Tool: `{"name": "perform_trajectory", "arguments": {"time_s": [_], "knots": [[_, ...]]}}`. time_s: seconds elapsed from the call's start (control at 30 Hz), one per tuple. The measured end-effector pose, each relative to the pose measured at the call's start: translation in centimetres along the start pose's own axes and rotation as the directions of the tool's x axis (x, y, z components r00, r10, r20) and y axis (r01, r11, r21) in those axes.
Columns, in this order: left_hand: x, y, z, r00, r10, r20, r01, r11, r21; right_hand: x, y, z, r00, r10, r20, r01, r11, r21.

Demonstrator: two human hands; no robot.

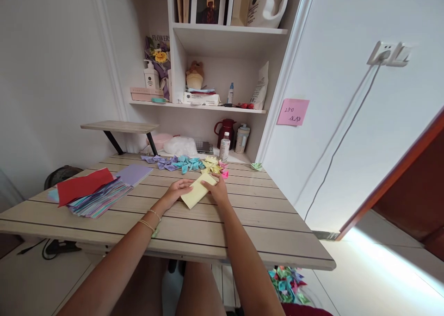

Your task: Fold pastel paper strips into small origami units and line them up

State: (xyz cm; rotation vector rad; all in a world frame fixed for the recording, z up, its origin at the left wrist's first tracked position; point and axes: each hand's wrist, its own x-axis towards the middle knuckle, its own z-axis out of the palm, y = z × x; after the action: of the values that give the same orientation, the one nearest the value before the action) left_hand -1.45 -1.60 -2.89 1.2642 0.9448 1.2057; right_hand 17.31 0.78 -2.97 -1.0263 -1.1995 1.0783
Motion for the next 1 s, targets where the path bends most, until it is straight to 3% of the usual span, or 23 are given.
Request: {"name": "perform_trajectory", "arguments": {"time_s": [0.17, 0.47, 0.6, 0.73, 1.0], "knots": [[-0.1, -0.2, 0.4, 0.992, -0.079, 0.096, 0.073, 0.995, 0.062, -0.5, 0.0, 0.5, 1.0, -0.005, 0.0, 0.005, 0.999, 0.048], [-0.4, 0.3, 0.6, 0.98, -0.16, 0.119, 0.149, 0.984, 0.093, -0.8, -0.4, 0.8, 0.991, 0.068, 0.116, -0.093, 0.969, 0.229], [-0.3, 0.1, 0.6, 0.993, -0.119, 0.003, 0.118, 0.99, 0.073, -1.2, -0.6, 1.2, 0.984, 0.111, 0.141, -0.147, 0.951, 0.271], [0.1, -0.1, 0.4, 0.988, -0.075, -0.136, 0.076, 0.997, 0.003, -1.2, -0.2, 1.3, 0.984, 0.124, 0.128, -0.147, 0.969, 0.197], [0.1, 0.0, 0.3, 0.989, -0.093, -0.113, 0.097, 0.995, 0.032, -0.9, 0.4, 1.1, 0.981, 0.116, 0.153, -0.141, 0.977, 0.162]]}}
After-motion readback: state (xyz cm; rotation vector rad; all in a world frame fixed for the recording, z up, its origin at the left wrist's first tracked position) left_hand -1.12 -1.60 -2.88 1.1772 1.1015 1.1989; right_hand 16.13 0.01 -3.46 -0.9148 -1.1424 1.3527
